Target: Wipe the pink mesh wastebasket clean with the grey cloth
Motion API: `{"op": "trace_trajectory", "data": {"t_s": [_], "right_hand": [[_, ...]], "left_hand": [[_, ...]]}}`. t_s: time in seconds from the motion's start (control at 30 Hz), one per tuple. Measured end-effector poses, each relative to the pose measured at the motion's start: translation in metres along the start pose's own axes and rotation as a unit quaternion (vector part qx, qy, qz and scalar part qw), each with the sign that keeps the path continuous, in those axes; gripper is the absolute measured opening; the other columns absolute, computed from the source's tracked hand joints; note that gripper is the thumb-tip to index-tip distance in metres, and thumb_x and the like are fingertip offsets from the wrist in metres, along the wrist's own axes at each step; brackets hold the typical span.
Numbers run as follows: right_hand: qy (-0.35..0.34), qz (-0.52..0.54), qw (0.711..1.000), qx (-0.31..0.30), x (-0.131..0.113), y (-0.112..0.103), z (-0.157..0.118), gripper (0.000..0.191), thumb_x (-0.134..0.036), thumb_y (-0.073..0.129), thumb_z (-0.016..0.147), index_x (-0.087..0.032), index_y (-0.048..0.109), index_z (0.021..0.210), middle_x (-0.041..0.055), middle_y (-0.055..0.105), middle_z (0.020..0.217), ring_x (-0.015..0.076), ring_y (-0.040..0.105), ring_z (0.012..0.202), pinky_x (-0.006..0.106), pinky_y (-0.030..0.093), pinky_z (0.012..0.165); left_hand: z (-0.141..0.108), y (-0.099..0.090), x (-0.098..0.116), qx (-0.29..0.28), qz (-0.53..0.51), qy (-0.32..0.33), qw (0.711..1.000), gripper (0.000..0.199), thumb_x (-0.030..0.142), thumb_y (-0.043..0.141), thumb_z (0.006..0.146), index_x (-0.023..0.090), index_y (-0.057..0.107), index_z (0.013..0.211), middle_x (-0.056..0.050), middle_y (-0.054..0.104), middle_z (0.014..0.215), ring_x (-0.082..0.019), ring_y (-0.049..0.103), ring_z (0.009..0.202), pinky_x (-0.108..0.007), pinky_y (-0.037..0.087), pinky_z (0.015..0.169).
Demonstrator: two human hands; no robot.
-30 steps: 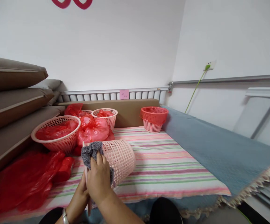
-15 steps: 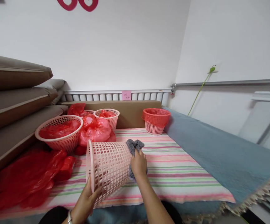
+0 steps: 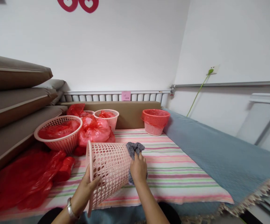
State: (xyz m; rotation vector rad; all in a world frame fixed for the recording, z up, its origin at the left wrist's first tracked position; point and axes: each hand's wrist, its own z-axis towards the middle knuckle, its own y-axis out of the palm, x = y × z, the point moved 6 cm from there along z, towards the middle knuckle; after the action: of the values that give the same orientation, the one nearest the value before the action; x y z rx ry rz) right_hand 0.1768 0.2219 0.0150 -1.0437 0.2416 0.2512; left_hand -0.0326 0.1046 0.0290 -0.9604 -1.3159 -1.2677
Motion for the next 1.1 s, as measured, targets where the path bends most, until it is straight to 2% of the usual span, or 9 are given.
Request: {"op": "trace_trajectory", "data": {"t_s": [0.13, 0.3, 0.4, 0.5, 0.67, 0.77, 0.87, 0.97, 1.1], "right_hand": [[-0.002, 0.037, 0.999, -0.016, -0.020, -0.009, -0.006, 0.043, -0.015, 0.044, 0.083, -0.014, 0.053, 0.125, 0.0133, 0.052, 0.126, 0.0259, 0.050, 0.108, 0.034, 0.038, 0.092], [-0.108, 0.152, 0.982, -0.034, -0.105, -0.041, -0.043, 0.040, -0.015, 0.046, 0.081, -0.016, 0.058, 0.120, 0.0126, 0.048, 0.131, 0.0254, 0.045, 0.118, 0.036, 0.034, 0.100], [-0.172, 0.227, 0.957, -0.047, -0.148, -0.060, -0.069, 0.046, -0.010, 0.048, 0.076, -0.019, 0.057, 0.120, 0.0094, 0.046, 0.134, 0.0241, 0.042, 0.121, 0.038, 0.033, 0.102], [-0.198, 0.258, 0.945, -0.043, -0.161, -0.066, -0.082, 0.052, -0.006, 0.047, 0.074, -0.019, 0.055, 0.123, 0.0095, 0.044, 0.137, 0.0243, 0.040, 0.122, 0.041, 0.033, 0.103], [-0.203, 0.225, 0.953, -0.018, -0.144, -0.053, -0.076, 0.051, -0.004, 0.046, 0.074, -0.019, 0.055, 0.122, 0.0107, 0.043, 0.137, 0.0236, 0.038, 0.124, 0.041, 0.033, 0.103], [-0.187, 0.177, 0.966, -0.008, -0.123, -0.038, -0.053, 0.051, -0.006, 0.047, 0.075, -0.018, 0.054, 0.124, 0.0104, 0.042, 0.138, 0.0234, 0.037, 0.125, 0.038, 0.031, 0.104], [-0.126, 0.110, 0.986, 0.000, -0.086, -0.020, -0.019, 0.048, -0.008, 0.046, 0.077, -0.015, 0.054, 0.124, 0.0134, 0.045, 0.135, 0.0253, 0.039, 0.122, 0.037, 0.031, 0.102], [-0.029, 0.055, 0.998, -0.007, -0.042, -0.004, 0.009, 0.045, -0.011, 0.044, 0.080, -0.012, 0.054, 0.124, 0.0154, 0.049, 0.130, 0.0263, 0.047, 0.112, 0.035, 0.035, 0.094], [0.009, 0.034, 0.999, -0.016, -0.014, 0.002, 0.016, 0.044, -0.015, 0.042, 0.083, -0.013, 0.053, 0.125, 0.0143, 0.050, 0.128, 0.0261, 0.049, 0.107, 0.033, 0.037, 0.089]], "left_hand": [[-0.006, 0.001, -0.016, -0.005, -0.038, -0.020, 0.999, 0.081, 0.032, 0.054, 0.081, 0.023, 0.004, 0.144, -0.019, 0.040, 0.141, -0.032, 0.050, 0.121, -0.042, 0.052, 0.086], [-0.009, -0.001, -0.020, -0.009, -0.018, 0.013, 1.000, 0.072, 0.031, 0.056, 0.081, 0.022, 0.018, 0.142, -0.016, 0.050, 0.136, -0.031, 0.051, 0.120, -0.048, 0.042, 0.099], [-0.011, -0.010, -0.016, 0.045, 0.027, 0.039, 0.998, 0.074, 0.029, 0.064, 0.073, 0.021, 0.031, 0.139, -0.013, 0.058, 0.129, -0.032, 0.046, 0.125, -0.049, 0.032, 0.108], [-0.013, -0.015, -0.019, 0.081, 0.040, 0.027, 0.996, 0.077, 0.027, 0.065, 0.069, 0.023, 0.033, 0.139, -0.010, 0.066, 0.117, -0.033, 0.048, 0.123, -0.050, 0.032, 0.108], [-0.012, -0.007, -0.025, 0.036, 0.031, 0.040, 0.998, 0.073, 0.030, 0.064, 0.073, 0.022, 0.033, 0.139, -0.012, 0.058, 0.129, -0.032, 0.047, 0.125, -0.047, 0.031, 0.108], [-0.012, -0.001, -0.033, -0.009, -0.029, 0.025, 0.999, 0.074, 0.035, 0.059, 0.079, 0.025, 0.022, 0.143, -0.015, 0.046, 0.140, -0.031, 0.048, 0.123, -0.046, 0.040, 0.101], [-0.016, 0.002, -0.043, -0.038, -0.079, -0.001, 0.996, 0.079, 0.039, 0.058, 0.081, 0.027, 0.012, 0.144, -0.016, 0.046, 0.139, -0.030, 0.052, 0.120, -0.044, 0.044, 0.097], [-0.022, 0.003, -0.047, -0.045, -0.047, 0.013, 0.998, 0.080, 0.043, 0.062, 0.078, 0.024, 0.019, 0.143, -0.017, 0.051, 0.134, -0.028, 0.051, 0.122, -0.040, 0.039, 0.102], [-0.024, 0.007, -0.047, -0.046, -0.004, 0.020, 0.999, 0.077, 0.041, 0.063, 0.077, 0.024, 0.024, 0.142, -0.017, 0.053, 0.132, -0.030, 0.051, 0.120, -0.044, 0.037, 0.104]]}}
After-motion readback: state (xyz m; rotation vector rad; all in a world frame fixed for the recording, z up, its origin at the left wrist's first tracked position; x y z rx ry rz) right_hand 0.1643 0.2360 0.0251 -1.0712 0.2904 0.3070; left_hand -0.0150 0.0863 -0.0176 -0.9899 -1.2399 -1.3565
